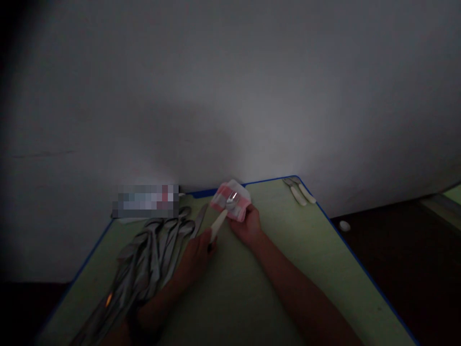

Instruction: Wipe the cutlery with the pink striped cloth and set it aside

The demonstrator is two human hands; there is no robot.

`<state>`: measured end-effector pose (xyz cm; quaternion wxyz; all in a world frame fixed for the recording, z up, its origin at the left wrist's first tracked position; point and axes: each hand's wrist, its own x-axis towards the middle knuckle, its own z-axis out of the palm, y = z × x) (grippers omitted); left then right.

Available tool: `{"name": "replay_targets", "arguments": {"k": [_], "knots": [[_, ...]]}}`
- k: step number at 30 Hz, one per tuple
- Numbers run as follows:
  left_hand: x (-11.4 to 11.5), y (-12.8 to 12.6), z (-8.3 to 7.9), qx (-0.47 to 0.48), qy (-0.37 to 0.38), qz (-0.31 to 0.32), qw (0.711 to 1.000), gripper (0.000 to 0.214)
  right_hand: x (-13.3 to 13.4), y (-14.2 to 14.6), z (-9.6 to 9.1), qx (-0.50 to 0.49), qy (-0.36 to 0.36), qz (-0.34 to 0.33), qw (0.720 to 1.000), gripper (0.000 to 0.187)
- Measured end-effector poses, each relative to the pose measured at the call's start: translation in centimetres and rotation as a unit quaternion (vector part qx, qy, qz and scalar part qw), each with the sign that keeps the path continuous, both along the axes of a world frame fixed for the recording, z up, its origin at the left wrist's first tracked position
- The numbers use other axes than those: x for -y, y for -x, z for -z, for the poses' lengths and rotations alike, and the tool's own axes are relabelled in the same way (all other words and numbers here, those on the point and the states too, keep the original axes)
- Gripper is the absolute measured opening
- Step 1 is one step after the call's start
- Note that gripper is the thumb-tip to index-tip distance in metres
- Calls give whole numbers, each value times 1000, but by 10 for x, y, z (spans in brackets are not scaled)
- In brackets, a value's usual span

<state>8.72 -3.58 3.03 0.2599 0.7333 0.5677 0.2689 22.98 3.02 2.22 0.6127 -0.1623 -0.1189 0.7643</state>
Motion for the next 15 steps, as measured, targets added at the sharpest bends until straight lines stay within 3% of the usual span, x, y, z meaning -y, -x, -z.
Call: {"name": "replay_targets", "arguments": {"k": [6,11,15], "knots": [[-1,1,3,-4,4,24,1000,28,5,4,-4,5,-3,3,1000,23],[1,0,8,15,43,26,999,42,5,11,10,92,-4,31,995,8],[2,0,8,15,47,29,998,45,3,11,17,144,-6,33,989,12]]}}
